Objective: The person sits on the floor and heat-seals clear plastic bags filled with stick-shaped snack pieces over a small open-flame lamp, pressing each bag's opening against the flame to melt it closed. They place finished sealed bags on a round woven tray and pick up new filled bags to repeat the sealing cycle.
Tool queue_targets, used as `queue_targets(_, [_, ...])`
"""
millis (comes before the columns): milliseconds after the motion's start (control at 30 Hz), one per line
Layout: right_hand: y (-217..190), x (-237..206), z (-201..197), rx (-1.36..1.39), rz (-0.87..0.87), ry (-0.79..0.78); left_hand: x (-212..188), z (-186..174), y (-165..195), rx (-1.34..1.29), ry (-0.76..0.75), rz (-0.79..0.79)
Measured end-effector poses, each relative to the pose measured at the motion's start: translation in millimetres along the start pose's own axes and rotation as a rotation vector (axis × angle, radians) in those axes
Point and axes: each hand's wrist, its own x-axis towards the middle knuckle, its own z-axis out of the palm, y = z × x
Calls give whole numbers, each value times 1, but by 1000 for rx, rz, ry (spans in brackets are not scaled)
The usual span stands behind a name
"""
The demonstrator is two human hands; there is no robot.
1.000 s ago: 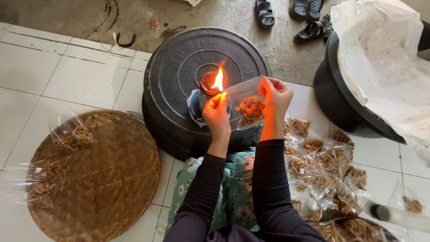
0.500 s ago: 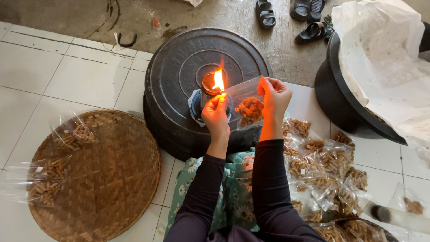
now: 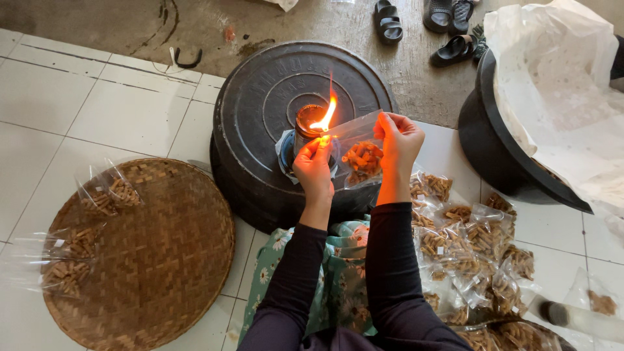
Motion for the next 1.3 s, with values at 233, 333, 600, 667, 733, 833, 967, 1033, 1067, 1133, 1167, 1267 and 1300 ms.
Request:
queue_targets(233, [-1, 2, -9, -16, -21, 12, 5, 1, -18, -21, -13, 16])
queue_targets(333, [-1, 3, -12, -29, -34, 18, 6, 1, -22, -9, -19, 27])
queue_targets(600, [-3, 2, -9, -42, -19, 33, 1, 3, -12, -10, -29, 14])
queue_targets(667, [-3, 0, -7, -41, -12, 27, 0, 2, -8, 6, -24, 8])
queue_targets(733, [-3, 0, -4, -34, -10, 19, 0, 0, -5, 8, -26, 2])
queue_targets(833, [-3, -2, 0, -11, -7, 10, 1, -2, -2, -6, -7, -18])
queue_targets(967, [-2, -5, 4, 6, -15, -15, 2, -7, -1, -26, -6, -12])
queue_targets(1033, [-1, -6, 6, 11, -21, -24, 2, -9, 0, -39, 9, -8])
queue_targets(1067, [0, -5, 8, 15, -18, -27, 2, -10, 0, -45, 17, -7])
queue_targets(1133, [1, -6, 9, 11, -15, -28, 2, -11, 2, -28, 44, -10])
queue_targets(1167, [2, -6, 11, 1, -14, -27, 2, -12, 2, -20, 57, -12])
queue_targets(1267, [3, -7, 13, -6, -12, -31, 4, -14, 5, -22, 56, -16])
queue_targets(1300, [3, -8, 14, -5, -11, -34, 4, -15, 5, -25, 53, -10])
